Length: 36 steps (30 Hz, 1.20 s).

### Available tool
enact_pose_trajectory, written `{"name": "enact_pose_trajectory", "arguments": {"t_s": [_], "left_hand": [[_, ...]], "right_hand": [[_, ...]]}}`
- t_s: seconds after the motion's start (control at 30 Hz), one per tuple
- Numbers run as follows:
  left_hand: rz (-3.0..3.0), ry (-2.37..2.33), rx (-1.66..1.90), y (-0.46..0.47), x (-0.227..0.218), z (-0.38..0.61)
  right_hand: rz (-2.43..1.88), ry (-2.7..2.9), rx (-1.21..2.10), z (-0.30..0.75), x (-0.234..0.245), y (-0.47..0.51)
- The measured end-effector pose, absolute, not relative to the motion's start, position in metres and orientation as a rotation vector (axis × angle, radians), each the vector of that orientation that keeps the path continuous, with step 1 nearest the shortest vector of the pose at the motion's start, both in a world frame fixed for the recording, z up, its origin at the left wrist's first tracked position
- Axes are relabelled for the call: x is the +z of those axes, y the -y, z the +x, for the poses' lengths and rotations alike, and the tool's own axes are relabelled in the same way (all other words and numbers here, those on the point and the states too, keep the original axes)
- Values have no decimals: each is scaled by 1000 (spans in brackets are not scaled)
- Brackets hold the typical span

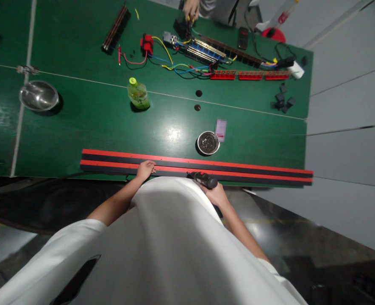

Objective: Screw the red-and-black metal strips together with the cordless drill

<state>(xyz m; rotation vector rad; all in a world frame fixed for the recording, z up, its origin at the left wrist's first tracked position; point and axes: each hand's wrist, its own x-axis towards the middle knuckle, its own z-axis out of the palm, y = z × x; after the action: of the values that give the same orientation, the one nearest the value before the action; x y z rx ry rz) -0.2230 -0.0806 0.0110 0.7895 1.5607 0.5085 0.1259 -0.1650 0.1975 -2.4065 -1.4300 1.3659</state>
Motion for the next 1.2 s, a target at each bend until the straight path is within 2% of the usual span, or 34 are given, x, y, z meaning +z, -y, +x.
{"name": "enact_pose_trajectory", "arguments": {"t_s": [0.77, 0.97, 1.2], "left_hand": [[967, -1602, 398, 79, 15, -224], [1281, -1620, 249, 78, 32, -208], [1523, -1392, 53, 82, 42, -159]], "right_hand": [[-2411, 1395, 1377, 130, 195, 169], [-2412, 1677, 1396, 124, 206, 156], [-2281, 2245, 1412, 127, 224, 136]]}}
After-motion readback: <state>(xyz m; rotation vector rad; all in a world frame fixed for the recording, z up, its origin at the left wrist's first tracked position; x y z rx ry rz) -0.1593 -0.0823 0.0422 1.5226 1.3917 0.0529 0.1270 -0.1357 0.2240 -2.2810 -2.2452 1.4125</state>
